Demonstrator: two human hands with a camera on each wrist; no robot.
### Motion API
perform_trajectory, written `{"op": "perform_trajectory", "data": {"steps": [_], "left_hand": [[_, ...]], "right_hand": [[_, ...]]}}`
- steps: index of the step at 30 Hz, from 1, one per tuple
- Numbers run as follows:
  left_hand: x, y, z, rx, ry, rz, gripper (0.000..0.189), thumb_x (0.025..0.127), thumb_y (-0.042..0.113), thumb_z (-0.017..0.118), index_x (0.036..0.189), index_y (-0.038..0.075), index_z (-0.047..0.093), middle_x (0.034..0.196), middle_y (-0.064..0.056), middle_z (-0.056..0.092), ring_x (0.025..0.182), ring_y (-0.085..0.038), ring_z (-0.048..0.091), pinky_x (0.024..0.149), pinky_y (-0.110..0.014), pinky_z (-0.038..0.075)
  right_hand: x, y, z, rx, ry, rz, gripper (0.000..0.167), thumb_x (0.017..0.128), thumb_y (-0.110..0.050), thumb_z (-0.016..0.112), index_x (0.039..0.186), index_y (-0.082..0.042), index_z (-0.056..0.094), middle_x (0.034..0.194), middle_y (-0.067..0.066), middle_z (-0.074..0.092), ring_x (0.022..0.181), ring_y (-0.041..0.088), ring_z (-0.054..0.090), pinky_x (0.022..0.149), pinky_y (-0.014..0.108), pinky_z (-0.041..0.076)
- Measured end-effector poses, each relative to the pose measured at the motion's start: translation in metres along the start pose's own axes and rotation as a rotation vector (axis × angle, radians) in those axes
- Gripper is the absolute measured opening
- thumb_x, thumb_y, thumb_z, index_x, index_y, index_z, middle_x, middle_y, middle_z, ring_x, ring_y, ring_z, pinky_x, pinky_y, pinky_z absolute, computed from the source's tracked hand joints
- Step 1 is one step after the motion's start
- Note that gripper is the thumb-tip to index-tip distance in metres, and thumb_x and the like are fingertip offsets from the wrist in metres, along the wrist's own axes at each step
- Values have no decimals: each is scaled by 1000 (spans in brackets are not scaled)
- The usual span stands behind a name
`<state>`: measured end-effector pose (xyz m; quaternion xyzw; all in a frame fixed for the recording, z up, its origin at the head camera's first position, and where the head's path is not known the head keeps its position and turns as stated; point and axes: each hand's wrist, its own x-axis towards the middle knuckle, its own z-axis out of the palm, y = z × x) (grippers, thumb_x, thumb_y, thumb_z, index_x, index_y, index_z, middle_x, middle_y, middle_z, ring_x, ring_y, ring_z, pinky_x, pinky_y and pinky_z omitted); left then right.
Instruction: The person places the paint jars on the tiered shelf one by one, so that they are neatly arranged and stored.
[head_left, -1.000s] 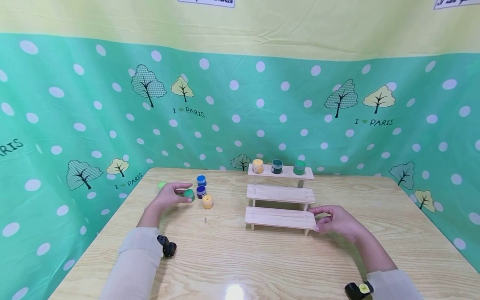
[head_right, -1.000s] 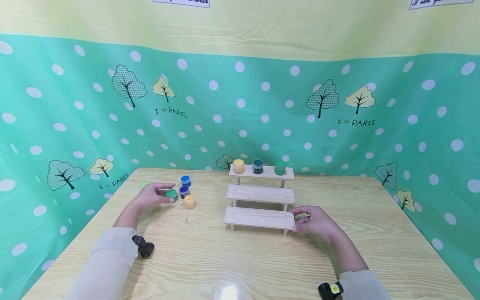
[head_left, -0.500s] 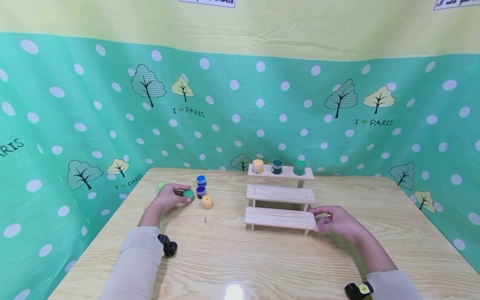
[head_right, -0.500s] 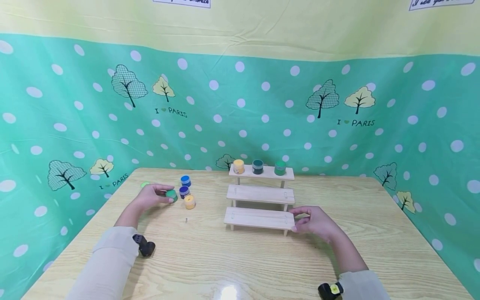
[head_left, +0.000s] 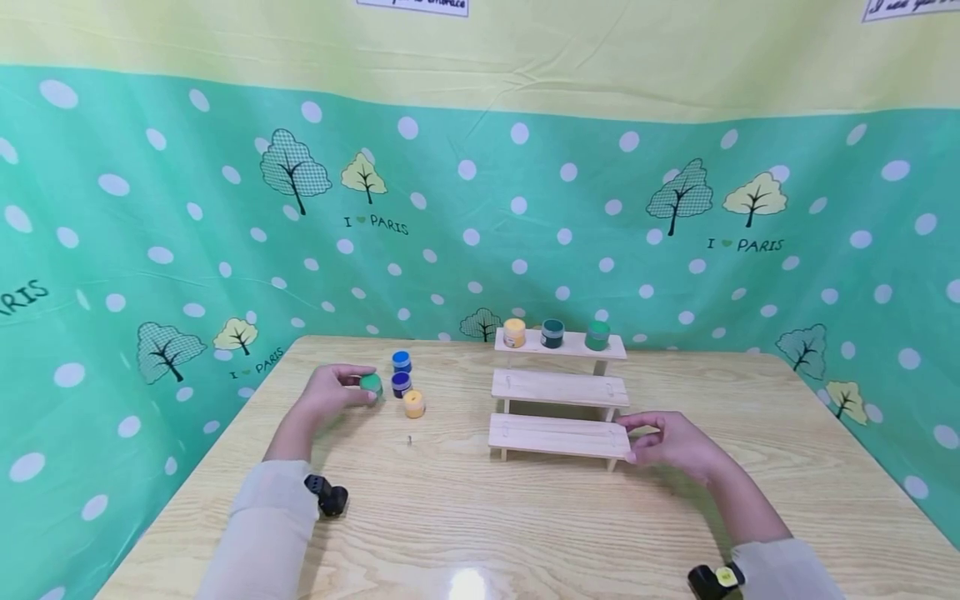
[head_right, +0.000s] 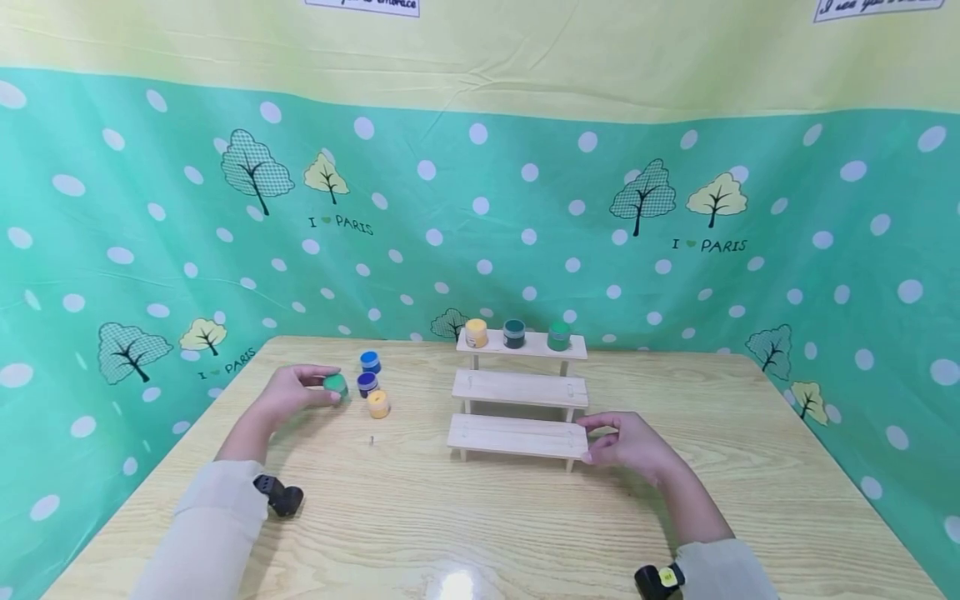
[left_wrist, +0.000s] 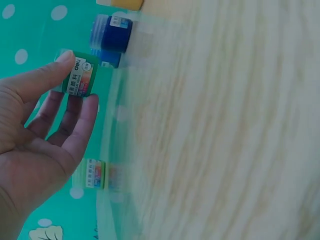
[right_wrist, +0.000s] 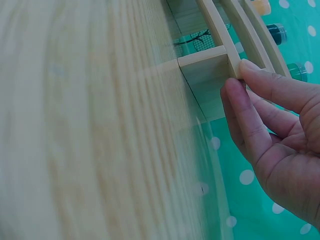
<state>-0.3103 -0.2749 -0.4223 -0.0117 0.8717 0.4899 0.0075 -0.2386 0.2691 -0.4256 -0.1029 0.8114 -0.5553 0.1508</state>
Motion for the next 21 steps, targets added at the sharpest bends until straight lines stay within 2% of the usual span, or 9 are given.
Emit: {"op": "perform_trajectory", "data": {"steps": [6,13,21], "left_hand": [[-1,4,-2,-56,-10,33,56,79,17,83,130,8,62,129,-12,60,119,-31,52,100,-44,45],[-8,19,1,-65,-25,68,55,77,20,84,128,11,65,130,-11,57,120,-30,49,98,-44,46],[-15,34,6,-91,-53,130,54,78,18,84,127,7,64,127,-10,60,117,-28,51,90,-35,52]], "right_hand": [[0,-1,0,0,3,3,61,77,2,79,132,9,53,122,23,59,91,26,67,77,33,57],[1,-1,0,11,0,0,61,77,3,79,132,10,53,122,23,59,91,26,67,77,33,57],[1,-1,-1,18,-10,-6,61,78,1,79,132,10,53,119,23,61,91,26,68,77,32,57]]}}
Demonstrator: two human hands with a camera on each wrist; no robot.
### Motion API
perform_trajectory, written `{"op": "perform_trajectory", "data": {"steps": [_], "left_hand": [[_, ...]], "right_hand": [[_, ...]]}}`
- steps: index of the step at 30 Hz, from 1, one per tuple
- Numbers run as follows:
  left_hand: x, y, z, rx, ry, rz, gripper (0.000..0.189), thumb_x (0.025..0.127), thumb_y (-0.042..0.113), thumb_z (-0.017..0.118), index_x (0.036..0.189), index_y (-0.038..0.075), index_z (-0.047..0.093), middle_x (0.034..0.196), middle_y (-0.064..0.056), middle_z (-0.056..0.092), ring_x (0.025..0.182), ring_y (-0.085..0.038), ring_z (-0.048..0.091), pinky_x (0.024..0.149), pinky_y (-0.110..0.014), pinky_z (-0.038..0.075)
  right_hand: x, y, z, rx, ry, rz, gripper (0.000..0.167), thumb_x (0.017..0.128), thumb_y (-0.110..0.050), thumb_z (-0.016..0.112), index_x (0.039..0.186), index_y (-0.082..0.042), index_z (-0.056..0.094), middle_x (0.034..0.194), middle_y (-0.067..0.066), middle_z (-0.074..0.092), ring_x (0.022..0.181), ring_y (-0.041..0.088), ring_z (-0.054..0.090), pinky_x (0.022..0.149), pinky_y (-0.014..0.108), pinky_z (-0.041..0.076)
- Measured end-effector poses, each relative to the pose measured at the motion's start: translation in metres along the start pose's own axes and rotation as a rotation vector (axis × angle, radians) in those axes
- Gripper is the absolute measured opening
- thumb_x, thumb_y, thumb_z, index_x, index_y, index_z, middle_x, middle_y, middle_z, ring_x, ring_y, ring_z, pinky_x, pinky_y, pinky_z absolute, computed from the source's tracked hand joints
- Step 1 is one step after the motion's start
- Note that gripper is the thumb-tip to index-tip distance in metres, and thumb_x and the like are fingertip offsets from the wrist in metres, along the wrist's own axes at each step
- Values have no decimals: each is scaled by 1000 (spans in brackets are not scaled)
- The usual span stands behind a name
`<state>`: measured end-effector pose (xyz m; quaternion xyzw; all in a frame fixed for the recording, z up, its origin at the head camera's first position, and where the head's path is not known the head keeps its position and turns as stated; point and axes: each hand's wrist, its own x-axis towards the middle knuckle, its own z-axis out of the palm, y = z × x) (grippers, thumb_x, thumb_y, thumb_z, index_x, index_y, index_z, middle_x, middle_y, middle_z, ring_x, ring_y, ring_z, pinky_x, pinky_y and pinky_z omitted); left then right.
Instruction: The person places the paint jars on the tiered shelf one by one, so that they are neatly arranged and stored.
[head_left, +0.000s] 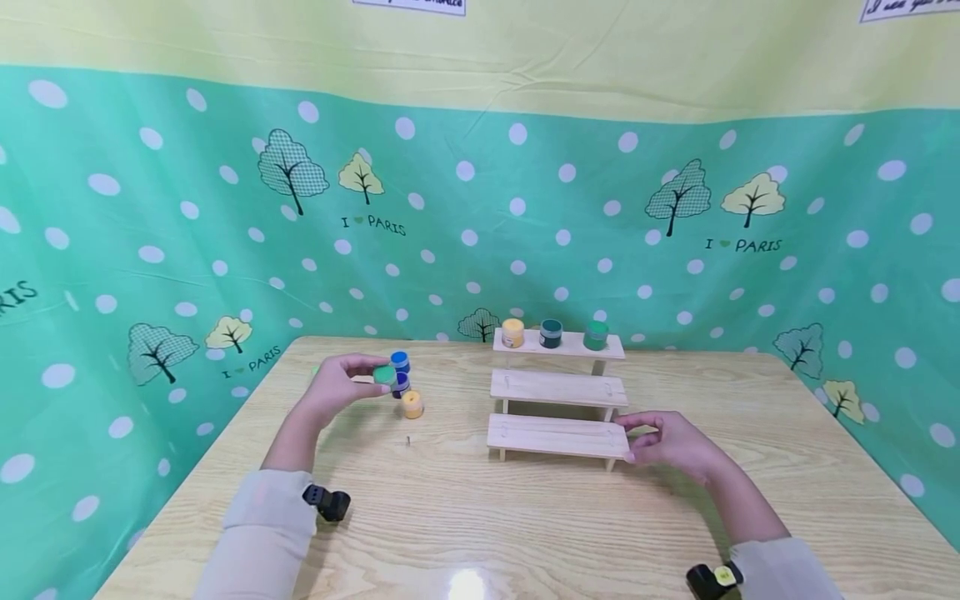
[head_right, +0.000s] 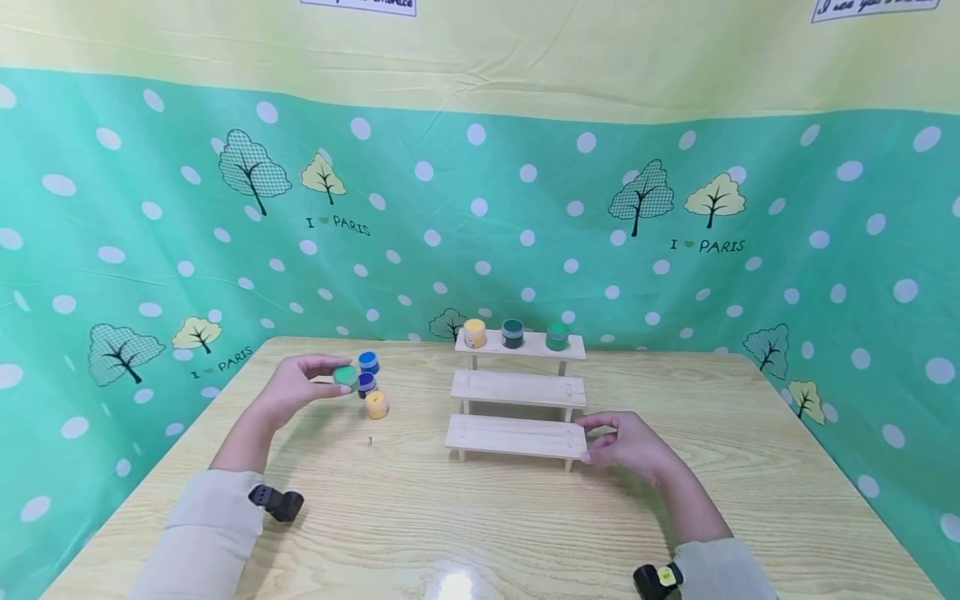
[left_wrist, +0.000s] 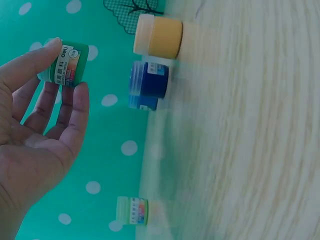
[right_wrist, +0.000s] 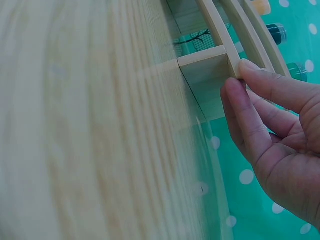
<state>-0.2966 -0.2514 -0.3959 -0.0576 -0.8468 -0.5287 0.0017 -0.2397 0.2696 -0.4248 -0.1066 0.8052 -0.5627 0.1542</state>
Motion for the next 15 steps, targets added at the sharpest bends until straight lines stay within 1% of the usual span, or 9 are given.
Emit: {"op": "perform_trajectory", "data": {"steps": [6,10,15], "left_hand": [[-3,12,5,-30,-19,32,49,79,16,83,124,10,67,124,-9,62,114,-27,54,85,-29,54],[-4,20,10,-59,-43,58,49,78,15,83,124,8,67,122,-11,63,112,-29,56,84,-29,55],[-7,30,15,-90,-63,68,48,79,13,83,124,7,67,119,-11,64,108,-29,60,83,-30,56]], "right_hand": [[0,-1,0,5,-1,1,62,77,1,79,132,11,52,120,24,61,91,26,68,78,33,57],[0,-1,0,3,-3,2,62,77,1,79,132,11,52,118,23,62,91,26,68,78,33,57],[0,0,0,-16,4,6,62,77,1,79,133,10,52,119,22,61,91,26,68,77,33,58]]}}
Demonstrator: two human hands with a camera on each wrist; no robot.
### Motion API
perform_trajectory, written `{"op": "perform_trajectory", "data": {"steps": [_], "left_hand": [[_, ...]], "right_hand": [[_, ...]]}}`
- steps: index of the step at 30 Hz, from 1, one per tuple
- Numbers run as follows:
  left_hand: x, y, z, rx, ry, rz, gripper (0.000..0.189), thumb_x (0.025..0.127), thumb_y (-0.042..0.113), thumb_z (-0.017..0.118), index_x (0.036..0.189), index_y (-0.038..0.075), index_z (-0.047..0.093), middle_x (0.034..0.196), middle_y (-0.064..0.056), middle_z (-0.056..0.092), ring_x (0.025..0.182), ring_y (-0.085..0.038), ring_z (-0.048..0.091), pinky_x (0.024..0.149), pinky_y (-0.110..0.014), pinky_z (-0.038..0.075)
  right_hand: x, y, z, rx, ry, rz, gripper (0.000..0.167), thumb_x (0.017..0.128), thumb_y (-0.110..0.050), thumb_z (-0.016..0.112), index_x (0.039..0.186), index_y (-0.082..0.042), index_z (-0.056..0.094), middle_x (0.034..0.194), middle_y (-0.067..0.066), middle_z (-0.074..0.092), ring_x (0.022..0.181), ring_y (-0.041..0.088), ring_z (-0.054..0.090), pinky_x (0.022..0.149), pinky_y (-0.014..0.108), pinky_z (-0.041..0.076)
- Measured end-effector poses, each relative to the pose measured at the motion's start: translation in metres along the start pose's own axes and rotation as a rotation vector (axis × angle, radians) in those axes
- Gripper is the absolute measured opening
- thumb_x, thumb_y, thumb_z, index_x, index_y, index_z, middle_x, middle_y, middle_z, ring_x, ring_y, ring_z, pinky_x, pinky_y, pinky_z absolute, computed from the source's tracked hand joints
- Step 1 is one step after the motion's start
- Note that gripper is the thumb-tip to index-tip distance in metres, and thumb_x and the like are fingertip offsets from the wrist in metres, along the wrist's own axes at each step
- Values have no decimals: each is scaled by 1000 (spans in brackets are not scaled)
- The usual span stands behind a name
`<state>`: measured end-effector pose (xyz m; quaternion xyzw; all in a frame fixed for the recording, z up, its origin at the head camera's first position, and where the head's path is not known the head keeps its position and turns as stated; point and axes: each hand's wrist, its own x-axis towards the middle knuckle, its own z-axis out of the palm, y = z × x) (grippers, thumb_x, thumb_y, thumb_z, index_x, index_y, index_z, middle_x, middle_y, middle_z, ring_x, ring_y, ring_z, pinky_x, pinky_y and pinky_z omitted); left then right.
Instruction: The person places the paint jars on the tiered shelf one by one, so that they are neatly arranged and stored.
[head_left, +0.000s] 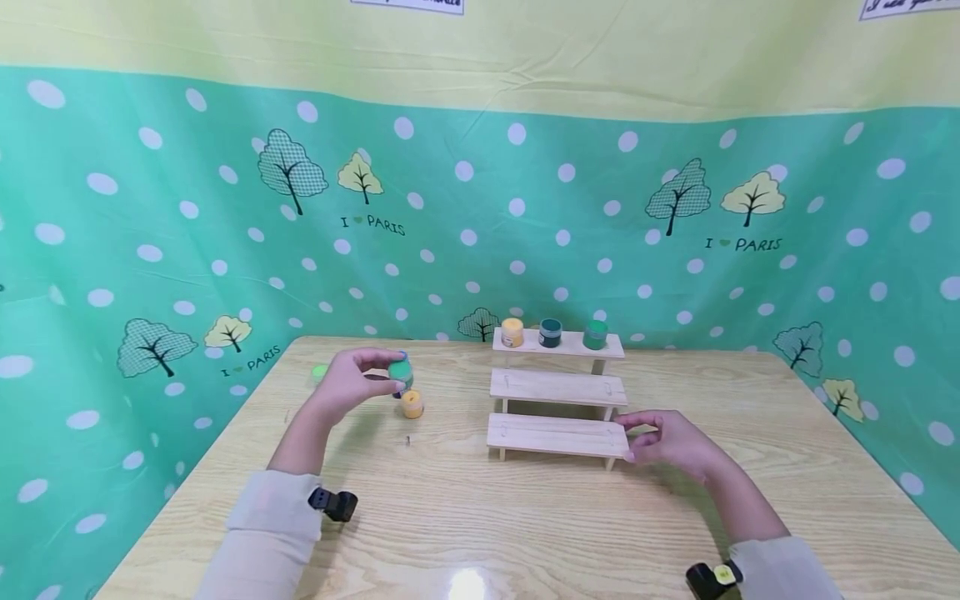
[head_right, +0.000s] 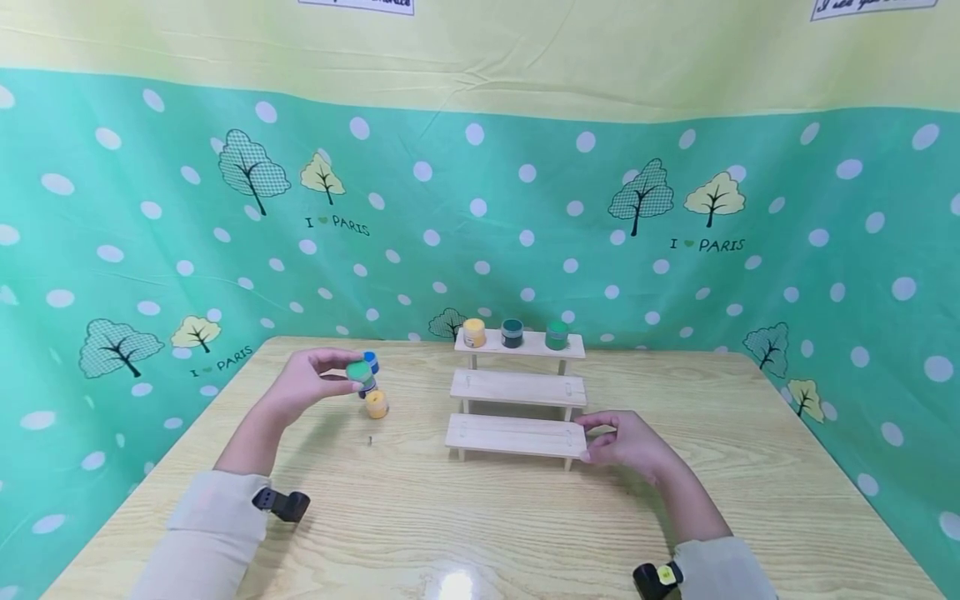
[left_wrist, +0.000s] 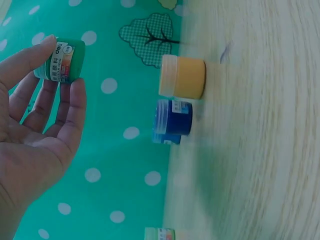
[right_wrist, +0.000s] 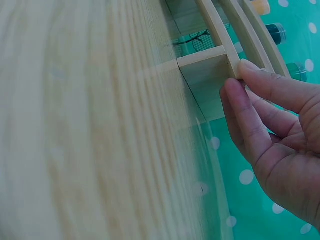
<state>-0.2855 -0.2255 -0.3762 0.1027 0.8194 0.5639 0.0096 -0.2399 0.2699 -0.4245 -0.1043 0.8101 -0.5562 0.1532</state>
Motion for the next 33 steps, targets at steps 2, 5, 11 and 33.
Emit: {"op": "perform_trajectory", "data": {"steps": [2,5,11,33], "left_hand": [[-1,4,3,-16,-3,7,49,79,13,83,124,6,66,117,-12,64,105,-28,62,83,-30,56],[-2,10,7,-25,-4,29,49,79,13,83,124,5,66,115,-13,65,102,-28,64,83,-31,57],[-4,20,13,-32,5,72,48,78,14,83,123,5,67,116,-12,64,101,-29,63,80,-32,58],[-9,44,37,-72,-43,194,43,76,8,83,116,0,69,105,-13,65,85,-25,67,72,-30,59]], "right_hand": [[0,1,0,-4,3,1,62,77,1,80,133,9,52,120,22,61,91,26,68,77,33,58],[0,2,-1,-6,6,3,63,77,1,80,133,9,53,120,22,61,90,26,68,77,33,57],[0,2,0,-6,5,4,62,77,1,80,133,9,53,121,22,60,91,26,68,77,33,57],[-1,0,-1,-4,-7,6,63,78,1,79,133,10,51,108,20,67,89,25,68,77,31,57]]}}
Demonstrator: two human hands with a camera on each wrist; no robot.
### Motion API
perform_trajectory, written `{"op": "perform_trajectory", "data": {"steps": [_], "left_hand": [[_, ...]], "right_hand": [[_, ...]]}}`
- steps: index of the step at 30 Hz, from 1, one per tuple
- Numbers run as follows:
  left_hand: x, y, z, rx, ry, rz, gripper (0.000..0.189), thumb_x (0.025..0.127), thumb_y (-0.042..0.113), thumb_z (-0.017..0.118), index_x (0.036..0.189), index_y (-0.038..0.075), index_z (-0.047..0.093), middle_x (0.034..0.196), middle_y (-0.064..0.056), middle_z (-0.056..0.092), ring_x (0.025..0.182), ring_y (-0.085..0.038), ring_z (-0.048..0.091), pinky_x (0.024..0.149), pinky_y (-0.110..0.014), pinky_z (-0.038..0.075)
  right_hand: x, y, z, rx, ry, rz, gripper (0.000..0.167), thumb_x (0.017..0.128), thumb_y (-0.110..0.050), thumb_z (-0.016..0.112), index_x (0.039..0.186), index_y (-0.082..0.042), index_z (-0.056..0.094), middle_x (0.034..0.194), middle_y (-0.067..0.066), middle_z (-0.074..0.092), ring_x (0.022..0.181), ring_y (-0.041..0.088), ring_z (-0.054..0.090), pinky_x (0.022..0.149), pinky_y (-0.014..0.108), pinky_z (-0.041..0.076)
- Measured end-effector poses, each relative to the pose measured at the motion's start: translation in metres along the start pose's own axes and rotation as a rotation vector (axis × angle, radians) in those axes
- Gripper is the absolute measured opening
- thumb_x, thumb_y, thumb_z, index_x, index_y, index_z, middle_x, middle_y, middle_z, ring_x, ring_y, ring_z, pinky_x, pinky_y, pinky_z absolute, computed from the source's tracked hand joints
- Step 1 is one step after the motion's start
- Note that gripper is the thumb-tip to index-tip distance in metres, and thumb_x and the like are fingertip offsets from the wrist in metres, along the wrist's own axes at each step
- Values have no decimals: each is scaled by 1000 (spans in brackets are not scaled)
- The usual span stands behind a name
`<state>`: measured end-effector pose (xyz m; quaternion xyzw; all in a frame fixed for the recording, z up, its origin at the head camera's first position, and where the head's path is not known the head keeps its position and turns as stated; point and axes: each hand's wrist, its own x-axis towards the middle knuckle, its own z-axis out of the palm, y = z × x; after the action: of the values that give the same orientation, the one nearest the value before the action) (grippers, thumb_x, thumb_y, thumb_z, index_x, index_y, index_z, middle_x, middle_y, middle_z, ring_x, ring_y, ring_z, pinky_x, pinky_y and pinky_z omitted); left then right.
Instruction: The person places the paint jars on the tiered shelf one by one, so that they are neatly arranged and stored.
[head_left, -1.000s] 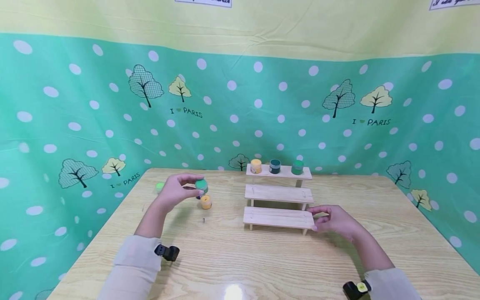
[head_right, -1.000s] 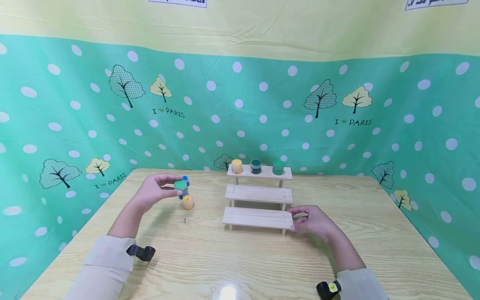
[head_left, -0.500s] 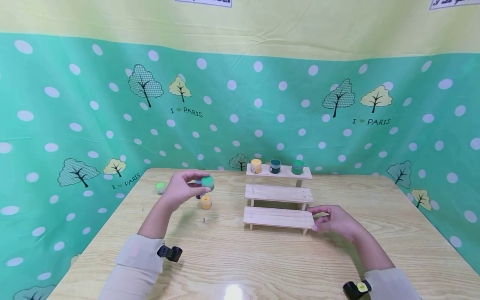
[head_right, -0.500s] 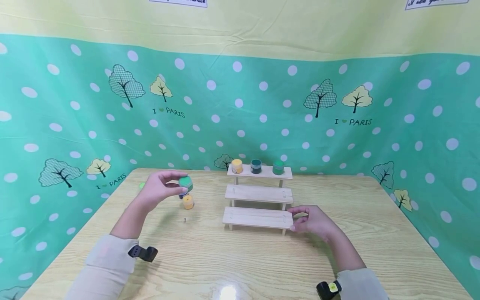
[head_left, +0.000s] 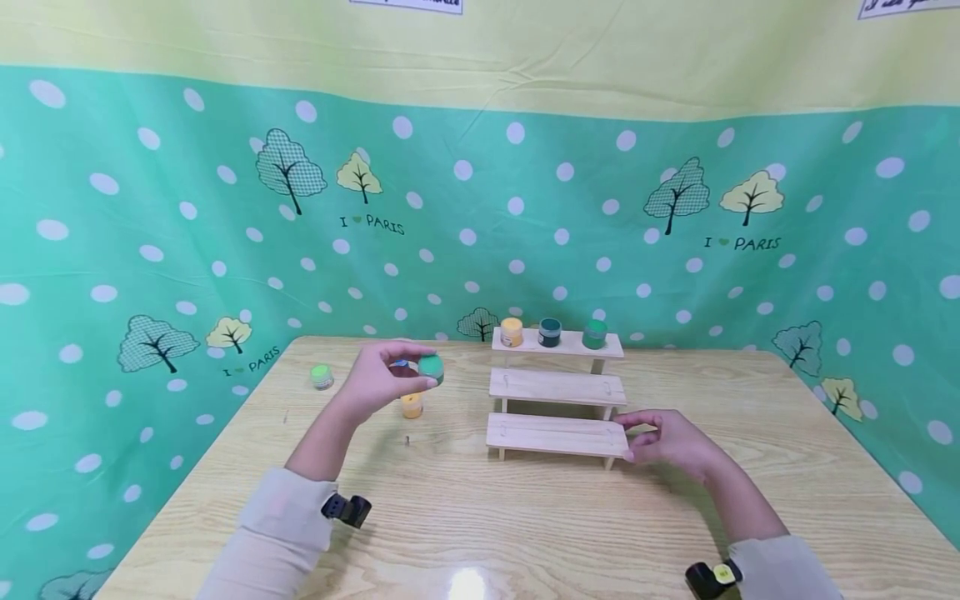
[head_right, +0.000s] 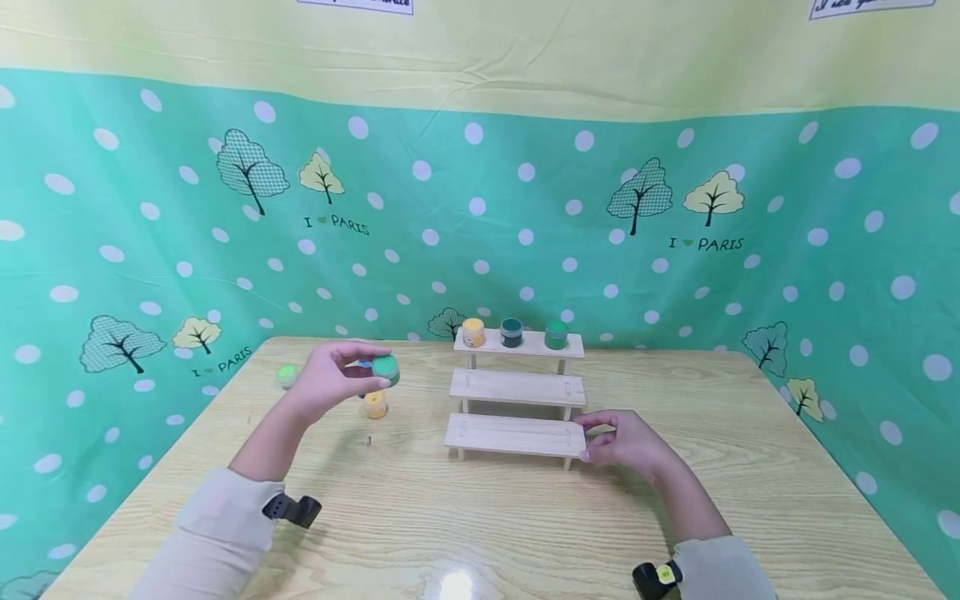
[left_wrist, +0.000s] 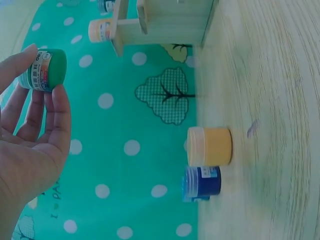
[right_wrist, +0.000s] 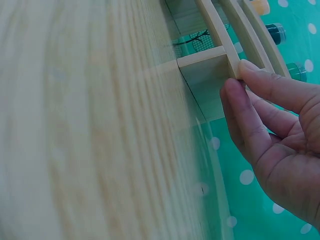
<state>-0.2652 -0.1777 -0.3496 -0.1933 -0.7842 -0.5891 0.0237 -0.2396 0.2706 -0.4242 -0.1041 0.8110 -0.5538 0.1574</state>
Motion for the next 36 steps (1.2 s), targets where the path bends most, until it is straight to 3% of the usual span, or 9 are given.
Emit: {"op": "perform_trajectory", "data": {"steps": [7,24,36], "left_hand": [[0,9,10,-66,-33,14,45,75,-1,82,117,-5,66,107,-17,65,84,-25,70,76,-33,59],[2,22,34,-101,-78,77,41,74,0,83,113,-3,69,109,-15,61,83,-27,69,74,-36,60],[9,28,53,-65,-133,104,38,75,4,83,111,3,72,112,-12,61,86,-29,67,73,-37,60]], "right_hand": [[0,0,0,18,-10,-11,62,78,2,78,133,11,50,108,21,66,89,26,68,77,31,57],[0,0,0,27,-7,-7,62,78,2,79,133,10,51,114,20,64,90,26,67,77,31,57],[0,0,-1,28,-11,-14,63,78,1,79,133,11,51,113,21,64,90,26,67,77,31,57]]}}
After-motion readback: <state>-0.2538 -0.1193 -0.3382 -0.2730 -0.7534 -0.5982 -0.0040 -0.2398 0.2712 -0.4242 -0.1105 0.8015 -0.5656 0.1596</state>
